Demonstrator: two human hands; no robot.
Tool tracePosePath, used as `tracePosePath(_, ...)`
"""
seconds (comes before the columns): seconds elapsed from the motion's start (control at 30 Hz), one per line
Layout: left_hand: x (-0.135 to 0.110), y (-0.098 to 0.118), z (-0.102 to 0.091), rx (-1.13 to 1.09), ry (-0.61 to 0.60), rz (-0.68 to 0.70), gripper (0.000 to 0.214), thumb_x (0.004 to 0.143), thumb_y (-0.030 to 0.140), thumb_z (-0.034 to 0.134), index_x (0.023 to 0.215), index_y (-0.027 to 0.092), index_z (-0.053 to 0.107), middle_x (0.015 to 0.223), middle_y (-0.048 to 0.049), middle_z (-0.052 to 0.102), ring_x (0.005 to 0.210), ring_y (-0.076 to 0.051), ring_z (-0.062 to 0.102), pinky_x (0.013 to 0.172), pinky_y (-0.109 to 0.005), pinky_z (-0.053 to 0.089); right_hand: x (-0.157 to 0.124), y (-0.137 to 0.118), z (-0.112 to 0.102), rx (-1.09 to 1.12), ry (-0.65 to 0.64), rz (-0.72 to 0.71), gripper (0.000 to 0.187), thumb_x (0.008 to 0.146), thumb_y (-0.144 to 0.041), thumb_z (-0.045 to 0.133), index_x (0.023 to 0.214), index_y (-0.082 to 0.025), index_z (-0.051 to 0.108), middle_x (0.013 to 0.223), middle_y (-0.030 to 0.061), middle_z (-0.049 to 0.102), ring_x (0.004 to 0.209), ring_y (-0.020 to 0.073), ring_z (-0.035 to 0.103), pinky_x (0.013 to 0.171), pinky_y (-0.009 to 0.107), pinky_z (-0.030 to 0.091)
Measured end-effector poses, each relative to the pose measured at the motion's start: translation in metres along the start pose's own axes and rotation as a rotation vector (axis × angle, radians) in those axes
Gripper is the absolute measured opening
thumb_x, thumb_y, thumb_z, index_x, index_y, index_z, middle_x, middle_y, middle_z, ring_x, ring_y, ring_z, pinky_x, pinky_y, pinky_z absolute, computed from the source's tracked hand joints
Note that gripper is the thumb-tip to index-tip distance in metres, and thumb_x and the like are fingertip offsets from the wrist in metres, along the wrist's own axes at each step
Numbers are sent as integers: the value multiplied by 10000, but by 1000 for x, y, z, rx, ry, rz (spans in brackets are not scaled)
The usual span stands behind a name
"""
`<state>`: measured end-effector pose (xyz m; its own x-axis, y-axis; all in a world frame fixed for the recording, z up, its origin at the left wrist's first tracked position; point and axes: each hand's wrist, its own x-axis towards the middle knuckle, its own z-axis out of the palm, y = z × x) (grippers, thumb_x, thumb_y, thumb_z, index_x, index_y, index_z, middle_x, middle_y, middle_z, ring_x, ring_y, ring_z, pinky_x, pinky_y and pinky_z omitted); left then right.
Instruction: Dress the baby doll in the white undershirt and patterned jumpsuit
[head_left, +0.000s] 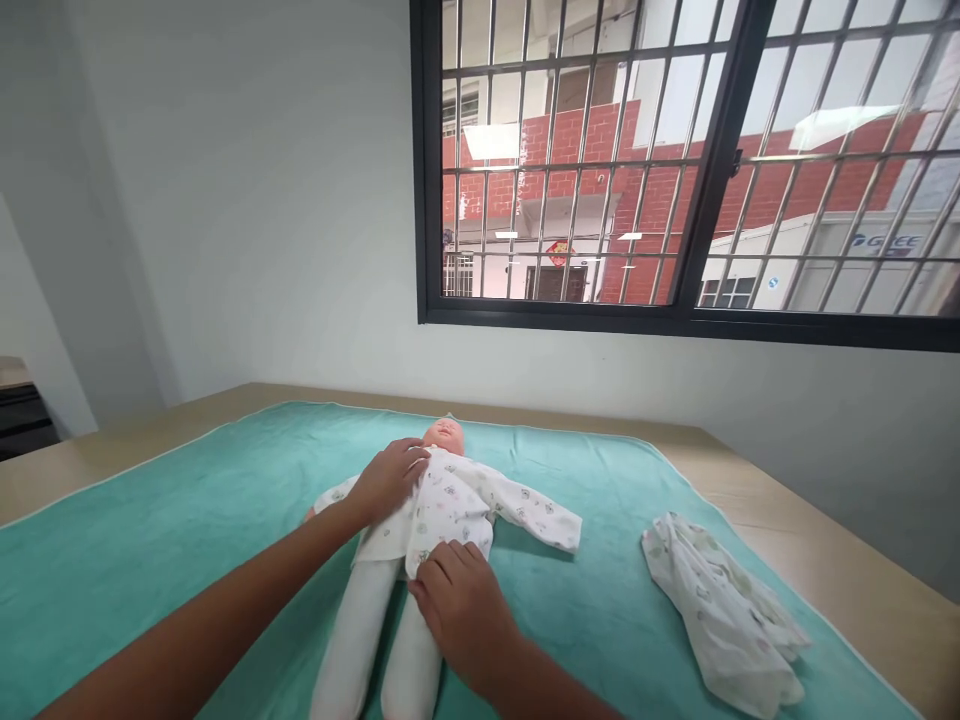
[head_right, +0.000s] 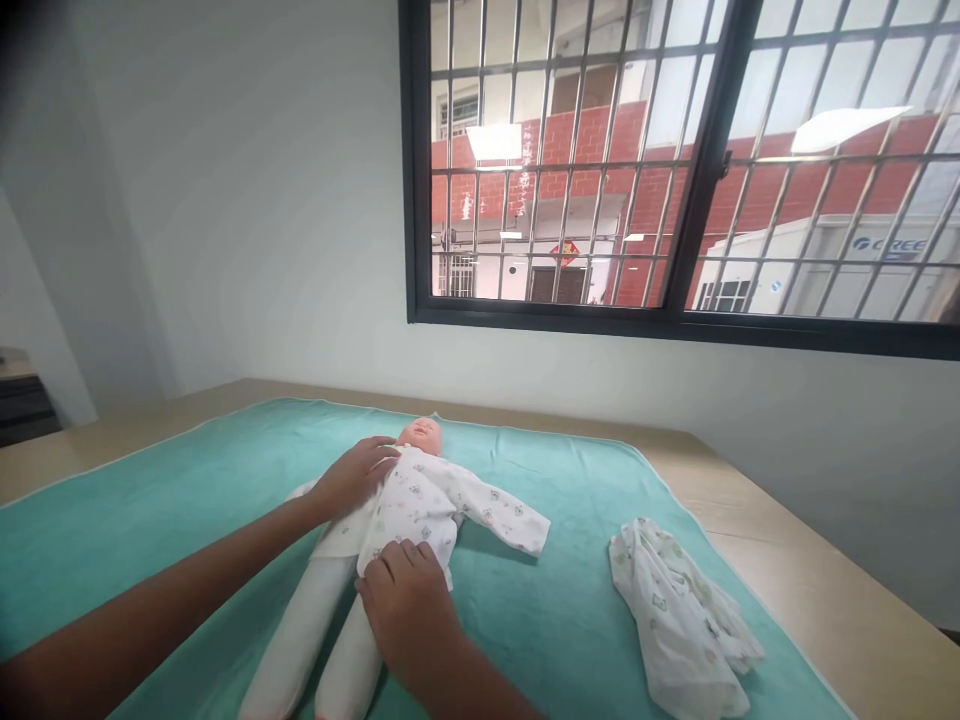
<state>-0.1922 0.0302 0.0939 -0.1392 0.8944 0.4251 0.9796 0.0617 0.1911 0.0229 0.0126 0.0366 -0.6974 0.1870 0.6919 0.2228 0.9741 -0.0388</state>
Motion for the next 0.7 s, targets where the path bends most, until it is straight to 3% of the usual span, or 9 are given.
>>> tracePosePath(0.13,-48,-5,-3,-172,48,140,319,970,338,390,1193,245,599,1364,-48,538,1302,-210,438,1131,-396,348,-1,0,-2,123,-29,42,105,921,-228,511,823,-202,537,833,33,593,780,186,510,716,330,377)
tracePosePath(0.23,-88,-8,-4,-219,-39,251,439,944,362,473,1374,274,451,1515,-51,376,1398,-237,322,1167,-444,291,0,0,-3,201,-45,61,89,917,-217,509,835,-203,541,843,35,598,800,184,512,731,326,387)
tracePosePath(0.33,-117,-14,-1,-333,-79,267,523,939,359,491,1439,301,351,1580,-48,242,1448,-255,220,1167,-475,274,2,0,-2,223,-74,56,68,918,-220,498,879,-202,550,843,38,597,787,181,507,717,326,395)
tracePosePath(0.43,-130,-20,7,-440,-62,228,383,944,333,471,1326,301,483,1580,-36,244,1448,-265,222,1148,-495,306,5,-2,-2,212,-95,52,65,914,-231,495,904,-204,553,841,43,597,778,181,507,709,331,405)
tracePosePath(0.53,-132,-21,16,-495,11,185,201,941,305,458,1072,274,607,1555,-24,306,1433,-273,265,1128,-517,344,7,-5,-2,191,-91,49,77,910,-202,475,907,-206,552,828,47,604,772,181,514,695,329,411)
tracePosePath(0.7,-132,-28,25,-525,124,206,152,928,263,455,911,268,606,1469,-27,443,1390,-270,344,1086,-524,418,11,-8,-1,161,-47,30,81,896,-170,469,893,-209,540,788,46,612,723,171,518,662,321,418)
